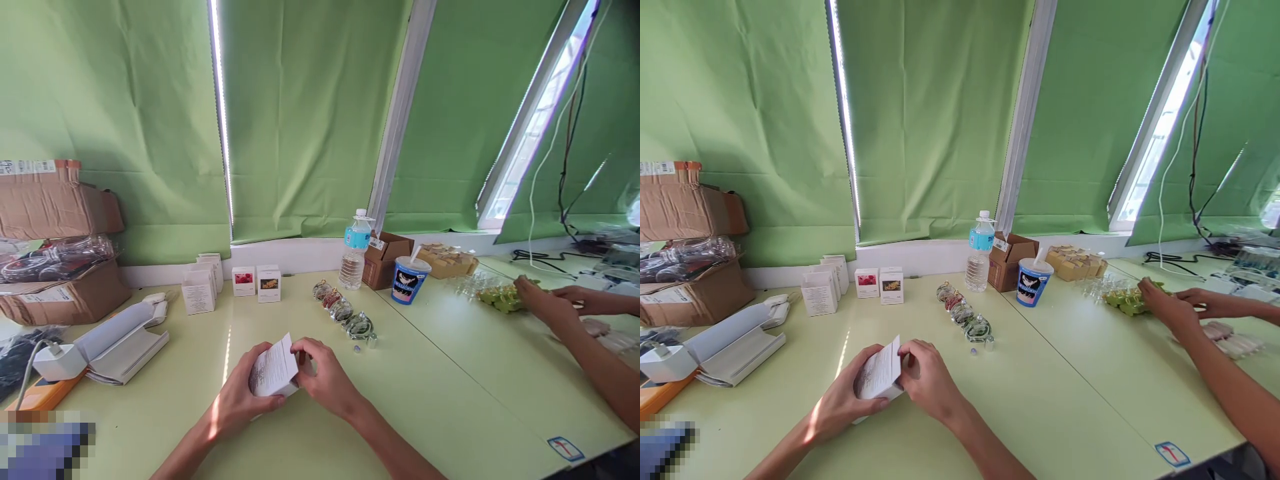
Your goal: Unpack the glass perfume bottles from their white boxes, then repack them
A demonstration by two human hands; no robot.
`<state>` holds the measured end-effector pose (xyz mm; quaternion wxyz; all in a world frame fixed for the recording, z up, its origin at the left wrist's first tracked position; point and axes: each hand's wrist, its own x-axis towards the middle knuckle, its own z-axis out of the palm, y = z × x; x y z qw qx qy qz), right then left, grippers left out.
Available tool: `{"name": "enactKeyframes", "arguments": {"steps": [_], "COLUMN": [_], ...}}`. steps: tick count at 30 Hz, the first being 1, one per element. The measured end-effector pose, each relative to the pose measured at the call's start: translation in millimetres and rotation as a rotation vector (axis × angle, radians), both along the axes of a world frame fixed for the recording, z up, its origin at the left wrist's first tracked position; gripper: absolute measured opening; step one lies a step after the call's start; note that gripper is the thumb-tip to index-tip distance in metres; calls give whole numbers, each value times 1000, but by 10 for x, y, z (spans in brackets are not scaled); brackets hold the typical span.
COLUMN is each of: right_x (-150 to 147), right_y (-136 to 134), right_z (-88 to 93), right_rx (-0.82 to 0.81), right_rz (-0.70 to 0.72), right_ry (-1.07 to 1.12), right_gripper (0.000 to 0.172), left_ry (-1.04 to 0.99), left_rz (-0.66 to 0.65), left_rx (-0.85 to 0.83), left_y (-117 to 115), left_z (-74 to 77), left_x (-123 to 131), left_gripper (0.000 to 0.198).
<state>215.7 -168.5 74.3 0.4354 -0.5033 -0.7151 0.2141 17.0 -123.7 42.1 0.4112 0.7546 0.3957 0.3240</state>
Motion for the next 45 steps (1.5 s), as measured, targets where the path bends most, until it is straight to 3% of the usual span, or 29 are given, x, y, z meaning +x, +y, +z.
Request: {"name": "enactKeyframes", "arguments": {"steps": [2, 8, 10, 12, 16, 20, 25, 31, 37, 41, 45], "right_x": [39, 108, 121, 130, 120, 103, 102, 77, 26, 14, 23], "right_y": [-2, -44, -42, -25, 0, -44, -71, -14, 7, 36, 82], "right_z": [22, 111, 102, 68, 6, 46, 91, -48, -171, -259, -316], "right_rx": [-55, -170, -254, -297, -191, -150, -67, -77, -35, -17, 10], "right_rz": [35, 142, 224, 220, 71, 128, 77, 172, 109, 102, 43], "right_ry": [-4, 91, 81, 73, 20, -72, -183, -199, -241, -257, -278], "right_gripper": [7, 28, 30, 27, 20, 13, 9, 6, 8, 1, 9], "left_ry": [-13, -52, -57, -55, -23, -14, -26, -11, 16, 32, -3], "left_rz": [-39, -65, -76, -80, -80, -95, -112, -123, -186, -128, -76], "left_rx": [-41, -48, -48, -40, -21, -28, -52, -46, -68, -44, -20], "left_y": [-6, -1, 10, 20, 34, 46, 49, -3, -31, -48, -57], "left_z": [2, 10, 8, 4, 1, 12, -13, 3, 64, -5, -83], "left_x": [-1, -6, -9, -10, -15, -35, -39, -17, -19, 12, 38], "left_gripper": [76, 72, 72, 73, 75, 74, 75, 72, 73, 74, 75]}}
